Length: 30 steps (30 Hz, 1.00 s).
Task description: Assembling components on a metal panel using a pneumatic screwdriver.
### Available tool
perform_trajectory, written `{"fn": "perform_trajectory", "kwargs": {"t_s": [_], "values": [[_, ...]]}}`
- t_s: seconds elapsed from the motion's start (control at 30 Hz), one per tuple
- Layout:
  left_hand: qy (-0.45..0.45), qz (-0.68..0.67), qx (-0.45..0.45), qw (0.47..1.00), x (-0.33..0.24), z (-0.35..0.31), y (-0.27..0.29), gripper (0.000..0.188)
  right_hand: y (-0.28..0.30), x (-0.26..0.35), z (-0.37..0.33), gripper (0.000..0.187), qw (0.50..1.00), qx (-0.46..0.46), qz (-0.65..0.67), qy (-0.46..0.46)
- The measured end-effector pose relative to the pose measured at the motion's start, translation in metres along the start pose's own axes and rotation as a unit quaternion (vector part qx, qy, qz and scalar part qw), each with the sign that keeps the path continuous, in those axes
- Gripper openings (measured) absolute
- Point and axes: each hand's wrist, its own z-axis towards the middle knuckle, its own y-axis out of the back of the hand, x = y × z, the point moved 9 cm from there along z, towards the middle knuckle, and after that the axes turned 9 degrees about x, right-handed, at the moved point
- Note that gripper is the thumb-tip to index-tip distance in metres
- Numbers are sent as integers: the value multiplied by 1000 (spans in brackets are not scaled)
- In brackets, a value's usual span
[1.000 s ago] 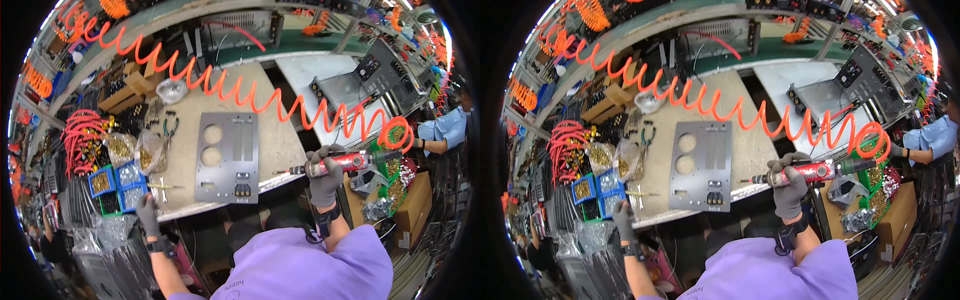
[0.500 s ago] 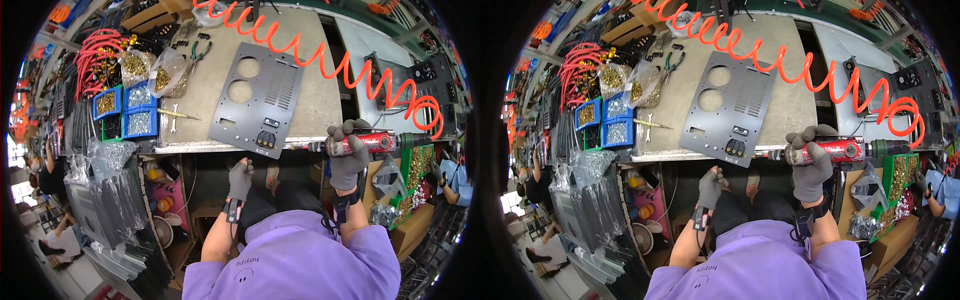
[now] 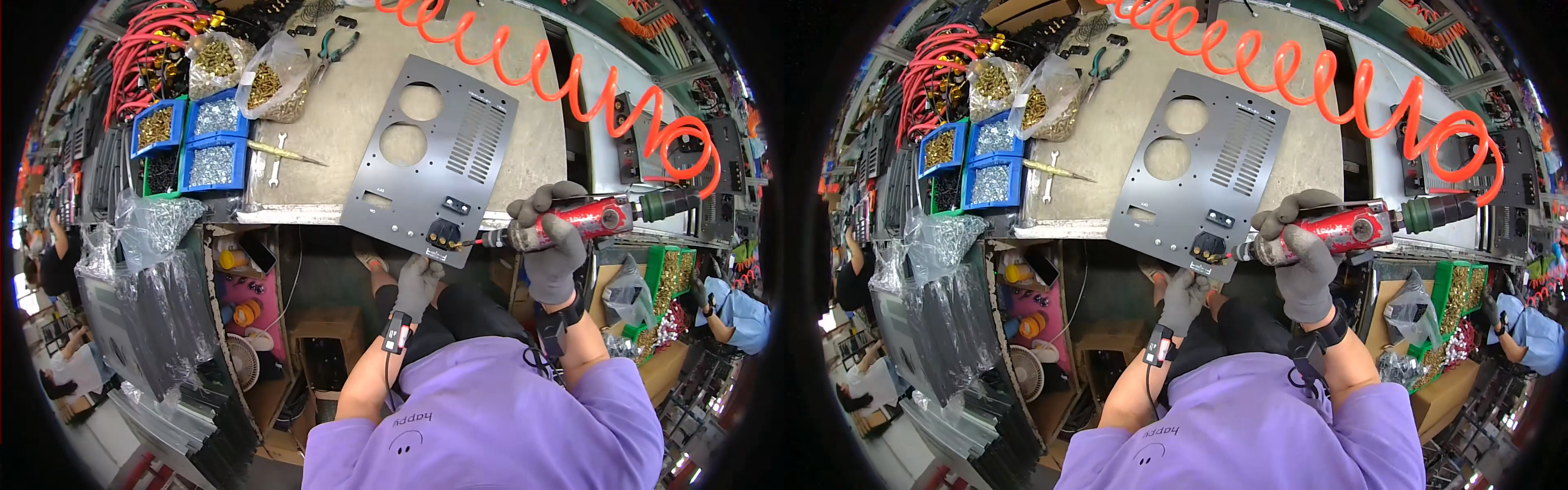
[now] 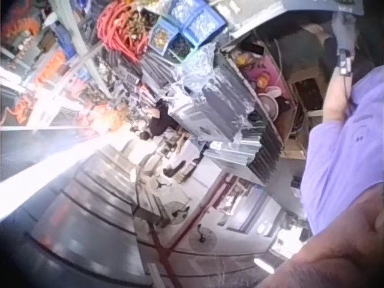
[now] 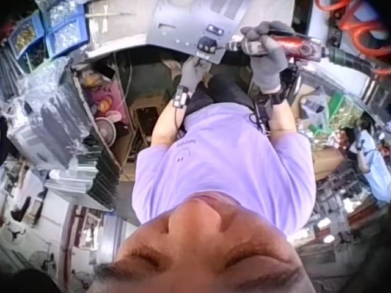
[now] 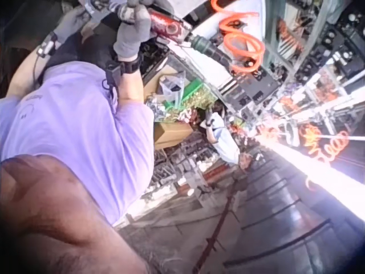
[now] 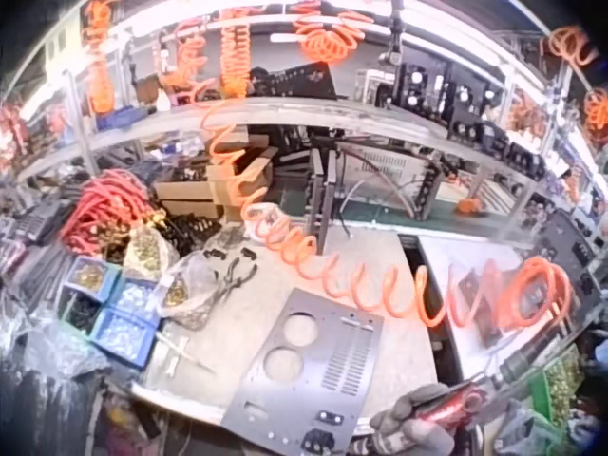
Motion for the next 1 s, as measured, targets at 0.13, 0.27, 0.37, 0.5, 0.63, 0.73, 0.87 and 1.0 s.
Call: {"fn": "perform_trajectory", "kwargs": {"t_s": [0.13, 0.27, 0.37, 0.5, 0.63, 0.73, 0.87, 1.0], "values": [[-30, -78, 136, 987, -3, 17, 4, 20, 2, -13, -3, 38, 999, -12, -32, -24], [-42, -86, 107, 990, -3, 30, 15, 21, 3, -22, -4, 37, 998, -14, -46, -34], [-46, -64, 38, 996, -7, 34, 13, 22, 6, -26, -4, 37, 998, -17, -52, -28], [-59, -95, 59, 992, -11, 38, 13, 27, 1, -33, -5, 37, 997, -12, -64, -42], [-30, -135, 63, 988, -9, 41, 15, 32, -1, -39, -6, 36, 996, -18, -72, -53], [-41, -46, 100, 993, -17, 34, 11, 38, 0, -45, -6, 37, 996, -13, -56, -62], [-16, 9, 117, 993, -20, 18, 7, 46, -3, -50, -5, 36, 996, 6, -61, -60], [-44, -10, 160, 986, -31, 3, -27, 42, -5, -61, -7, 36, 996, 18, -47, -73]]}}
